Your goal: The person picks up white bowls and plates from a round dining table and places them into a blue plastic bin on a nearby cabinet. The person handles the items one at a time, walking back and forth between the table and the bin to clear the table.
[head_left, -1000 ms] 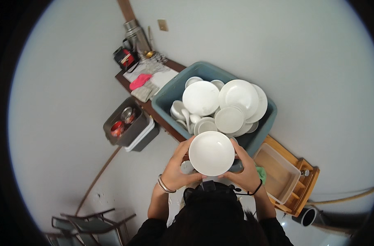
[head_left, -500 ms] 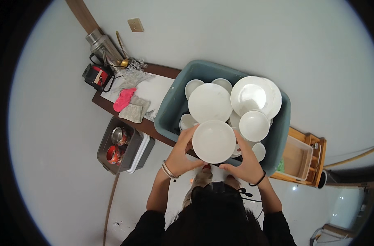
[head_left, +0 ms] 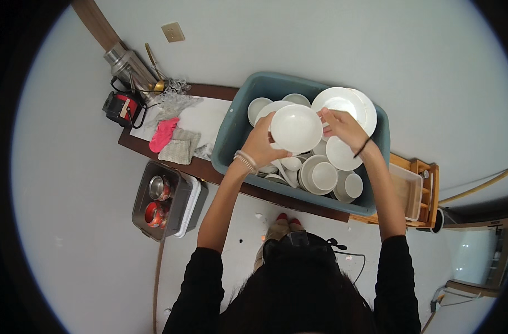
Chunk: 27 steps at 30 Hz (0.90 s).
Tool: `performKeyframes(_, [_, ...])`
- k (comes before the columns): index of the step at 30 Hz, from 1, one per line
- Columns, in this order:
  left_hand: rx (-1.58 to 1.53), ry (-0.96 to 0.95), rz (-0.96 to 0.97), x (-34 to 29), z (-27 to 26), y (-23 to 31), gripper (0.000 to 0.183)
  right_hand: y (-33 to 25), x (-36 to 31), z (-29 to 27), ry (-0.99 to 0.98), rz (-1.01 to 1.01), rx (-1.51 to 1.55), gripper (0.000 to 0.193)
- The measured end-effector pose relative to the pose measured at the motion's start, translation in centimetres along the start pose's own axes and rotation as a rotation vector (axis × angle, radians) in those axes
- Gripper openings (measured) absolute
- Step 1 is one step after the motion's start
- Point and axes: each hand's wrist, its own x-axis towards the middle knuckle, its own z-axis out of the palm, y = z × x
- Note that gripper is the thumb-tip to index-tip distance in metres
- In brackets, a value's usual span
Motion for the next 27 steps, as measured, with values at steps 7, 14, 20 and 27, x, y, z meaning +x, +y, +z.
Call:
performKeyframes(7, [0.407,0.062,0.067,4.1,2.4,-5.6,0.089,4.7,5.7,-1.5,0.047,0.025,-0.552,0.056])
performKeyframes(14, [0.45,-0.023,-0.012,5.1,4.4,-6.6,0.082,6.3,5.4,1.9,0.114,0.204,-0.977,0.036])
performKeyframes(20, [0.439,0.0,-0.023,5.9,6.6,-8.7,0.071,6.6,4.1,2.5,0.126,0.204,-1.061,0.033])
performKeyframes(27, [0.39,-0.014,0.026,5.7,7.6,-10.9,0.091,7.7,4.2,3.3,0.163,0.121,-1.263,0.029])
